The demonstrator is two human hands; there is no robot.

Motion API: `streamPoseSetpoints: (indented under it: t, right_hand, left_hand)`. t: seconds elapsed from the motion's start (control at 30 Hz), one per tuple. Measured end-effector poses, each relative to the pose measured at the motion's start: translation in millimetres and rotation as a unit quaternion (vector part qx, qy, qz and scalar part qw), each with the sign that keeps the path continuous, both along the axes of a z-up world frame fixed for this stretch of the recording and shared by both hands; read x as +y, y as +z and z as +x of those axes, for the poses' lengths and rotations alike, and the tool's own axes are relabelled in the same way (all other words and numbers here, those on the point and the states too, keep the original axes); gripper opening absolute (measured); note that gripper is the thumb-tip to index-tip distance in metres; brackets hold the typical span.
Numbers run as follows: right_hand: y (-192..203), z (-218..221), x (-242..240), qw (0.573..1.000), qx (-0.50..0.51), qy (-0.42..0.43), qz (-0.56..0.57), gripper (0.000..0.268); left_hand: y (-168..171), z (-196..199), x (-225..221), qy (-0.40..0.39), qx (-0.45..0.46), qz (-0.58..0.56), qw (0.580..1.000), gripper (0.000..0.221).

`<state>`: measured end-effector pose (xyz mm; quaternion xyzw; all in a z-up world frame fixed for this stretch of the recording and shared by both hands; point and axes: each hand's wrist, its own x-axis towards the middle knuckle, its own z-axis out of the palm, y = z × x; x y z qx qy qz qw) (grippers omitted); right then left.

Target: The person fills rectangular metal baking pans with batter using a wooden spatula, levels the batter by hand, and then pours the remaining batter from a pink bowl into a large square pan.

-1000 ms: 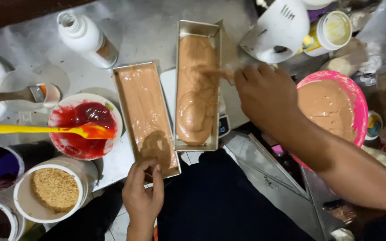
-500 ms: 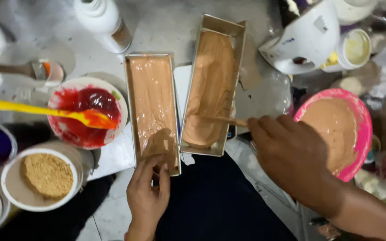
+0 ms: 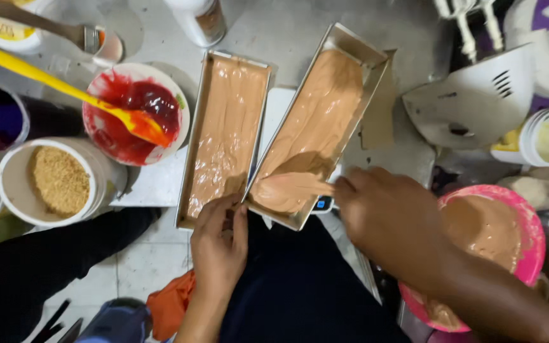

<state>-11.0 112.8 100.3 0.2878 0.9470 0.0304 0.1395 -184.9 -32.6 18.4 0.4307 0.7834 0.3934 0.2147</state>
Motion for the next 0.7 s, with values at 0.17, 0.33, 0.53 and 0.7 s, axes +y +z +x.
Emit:
streamPoseSetpoints:
  t: [0.17, 0.33, 0.53, 0.7]
  right_hand:
    - [24.2, 2.1, 16.1, 0.999, -0.049, -0.008, -0.002, 0.01]
    - [8.0, -16.1, 19.5, 0.996, -0.01, 0.09, -0.026, 0.016]
    - [17.5, -26.8, 21.3, 0.989, -0.07, 0.116, 0.065, 0.016]
    - [33.2, -30.0, 15.8, 0.984, -0.061, 0.078, 0.15, 0.032]
  left_hand:
    - [0.1, -3.5, 9.5, 0.031, -0.035, -0.004, 0.999, 0.01]
    - [-6.4, -13.2, 14.3, -0.015, -0.058, 0.02, 0.998, 0.006]
    - [-7.6, -23.7, 14.0, -0.093, -0.062, 0.042, 0.993, 0.01]
    - [-10.0, -27.0, 15.8, -0.112, -0.005, 0.051, 0.992, 0.016]
